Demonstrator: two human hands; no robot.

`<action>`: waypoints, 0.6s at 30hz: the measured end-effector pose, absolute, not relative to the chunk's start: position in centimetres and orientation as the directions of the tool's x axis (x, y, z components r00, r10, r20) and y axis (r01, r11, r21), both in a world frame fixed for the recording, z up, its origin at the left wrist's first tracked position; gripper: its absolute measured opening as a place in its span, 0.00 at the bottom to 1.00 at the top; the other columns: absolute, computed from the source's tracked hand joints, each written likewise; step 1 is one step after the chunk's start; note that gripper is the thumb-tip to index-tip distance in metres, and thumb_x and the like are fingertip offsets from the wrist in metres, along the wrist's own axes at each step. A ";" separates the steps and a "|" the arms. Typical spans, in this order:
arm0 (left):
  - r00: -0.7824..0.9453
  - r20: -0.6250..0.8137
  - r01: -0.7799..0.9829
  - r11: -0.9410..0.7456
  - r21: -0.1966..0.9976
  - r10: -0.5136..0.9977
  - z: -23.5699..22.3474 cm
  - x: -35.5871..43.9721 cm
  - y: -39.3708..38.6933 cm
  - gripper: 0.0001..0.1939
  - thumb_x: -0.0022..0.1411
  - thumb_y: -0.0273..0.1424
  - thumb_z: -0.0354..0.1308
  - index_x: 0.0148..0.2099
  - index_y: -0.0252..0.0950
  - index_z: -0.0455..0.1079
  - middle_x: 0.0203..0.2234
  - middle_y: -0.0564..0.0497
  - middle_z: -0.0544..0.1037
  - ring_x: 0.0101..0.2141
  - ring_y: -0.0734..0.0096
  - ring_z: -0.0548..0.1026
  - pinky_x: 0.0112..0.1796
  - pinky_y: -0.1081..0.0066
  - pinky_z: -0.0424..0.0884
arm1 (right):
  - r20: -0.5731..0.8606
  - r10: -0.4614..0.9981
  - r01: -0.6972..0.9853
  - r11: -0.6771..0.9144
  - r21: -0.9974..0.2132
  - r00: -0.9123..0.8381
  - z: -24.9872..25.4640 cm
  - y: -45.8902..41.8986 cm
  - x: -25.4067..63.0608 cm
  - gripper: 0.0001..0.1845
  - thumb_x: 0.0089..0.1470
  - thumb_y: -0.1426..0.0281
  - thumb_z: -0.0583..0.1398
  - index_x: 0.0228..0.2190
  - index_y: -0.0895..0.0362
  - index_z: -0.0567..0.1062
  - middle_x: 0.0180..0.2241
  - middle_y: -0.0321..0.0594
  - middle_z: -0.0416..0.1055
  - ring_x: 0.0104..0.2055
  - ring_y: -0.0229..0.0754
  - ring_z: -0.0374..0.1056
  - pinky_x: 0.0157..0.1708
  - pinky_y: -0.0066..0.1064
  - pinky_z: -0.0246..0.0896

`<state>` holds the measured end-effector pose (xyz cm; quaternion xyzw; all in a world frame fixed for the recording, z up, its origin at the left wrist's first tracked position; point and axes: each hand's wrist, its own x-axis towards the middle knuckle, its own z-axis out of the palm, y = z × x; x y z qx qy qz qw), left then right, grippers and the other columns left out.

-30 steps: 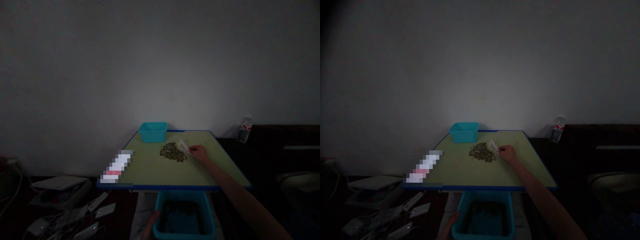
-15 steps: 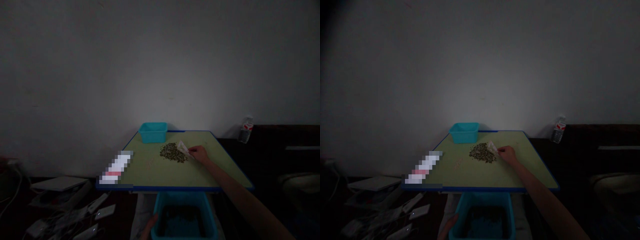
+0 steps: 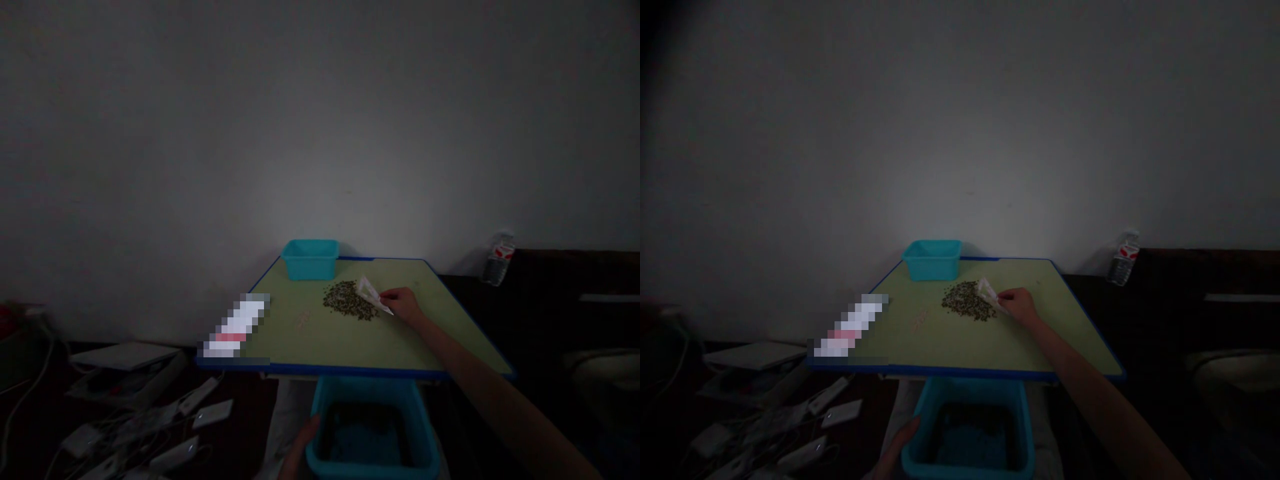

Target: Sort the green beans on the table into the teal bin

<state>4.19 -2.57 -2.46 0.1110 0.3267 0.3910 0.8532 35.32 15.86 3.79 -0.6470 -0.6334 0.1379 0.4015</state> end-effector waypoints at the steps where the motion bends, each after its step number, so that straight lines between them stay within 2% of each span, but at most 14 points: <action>1: 0.505 -0.457 -0.602 0.679 0.421 0.732 -2.3 4.2 -2.6 0.23 0.55 0.39 0.60 0.50 0.34 0.75 0.44 0.39 0.84 0.56 0.41 0.72 0.56 0.46 0.66 | 0.334 0.929 0.704 0.130 -0.698 0.160 3.7 15.9 35.3 0.13 0.46 0.68 0.62 0.34 0.55 0.84 0.33 0.42 0.82 0.35 0.48 0.77 0.38 0.34 0.68; 4: 0.568 -0.426 -0.595 0.709 0.379 0.704 -2.2 4.4 -2.6 0.24 0.56 0.40 0.60 0.52 0.32 0.75 0.45 0.38 0.84 0.56 0.40 0.73 0.56 0.45 0.65 | 0.338 0.928 0.691 0.143 -0.709 0.154 3.7 15.9 35.4 0.14 0.46 0.67 0.63 0.34 0.58 0.85 0.32 0.44 0.82 0.34 0.49 0.77 0.37 0.35 0.68; 8: 0.595 -0.406 -0.579 0.720 0.381 0.693 -2.7 4.4 -2.3 0.29 0.54 0.44 0.61 0.52 0.27 0.74 0.44 0.33 0.83 0.56 0.38 0.72 0.56 0.43 0.65 | 0.353 0.930 0.662 0.199 -0.723 0.106 3.7 15.7 35.3 0.13 0.45 0.67 0.63 0.34 0.57 0.85 0.32 0.43 0.82 0.33 0.48 0.77 0.36 0.34 0.69; 11: 0.569 -0.436 -0.565 0.716 0.410 0.698 -3.3 4.2 -2.2 0.27 0.55 0.41 0.61 0.52 0.27 0.75 0.43 0.34 0.84 0.57 0.39 0.71 0.56 0.45 0.65 | 0.353 0.932 0.634 0.226 -0.739 0.079 3.7 15.7 35.3 0.13 0.44 0.68 0.63 0.32 0.57 0.85 0.31 0.42 0.82 0.32 0.47 0.76 0.34 0.33 0.68; 15: 0.552 -0.446 -0.556 0.710 0.432 0.704 -3.7 3.6 -2.4 0.22 0.58 0.39 0.59 0.51 0.32 0.76 0.40 0.42 0.86 0.56 0.43 0.73 0.58 0.50 0.65 | 0.339 0.940 0.612 0.244 -0.752 0.043 3.8 15.6 35.2 0.12 0.43 0.68 0.64 0.31 0.56 0.85 0.30 0.41 0.82 0.31 0.46 0.76 0.33 0.31 0.68; 18: 0.535 -0.467 -0.548 0.710 0.443 0.704 -3.7 3.2 -2.7 0.21 0.58 0.35 0.61 0.51 0.29 0.76 0.39 0.41 0.86 0.55 0.47 0.74 0.58 0.55 0.65 | 0.348 0.937 0.607 0.268 -0.748 0.015 3.8 15.7 35.3 0.11 0.44 0.68 0.64 0.31 0.56 0.85 0.30 0.40 0.82 0.31 0.45 0.75 0.33 0.31 0.67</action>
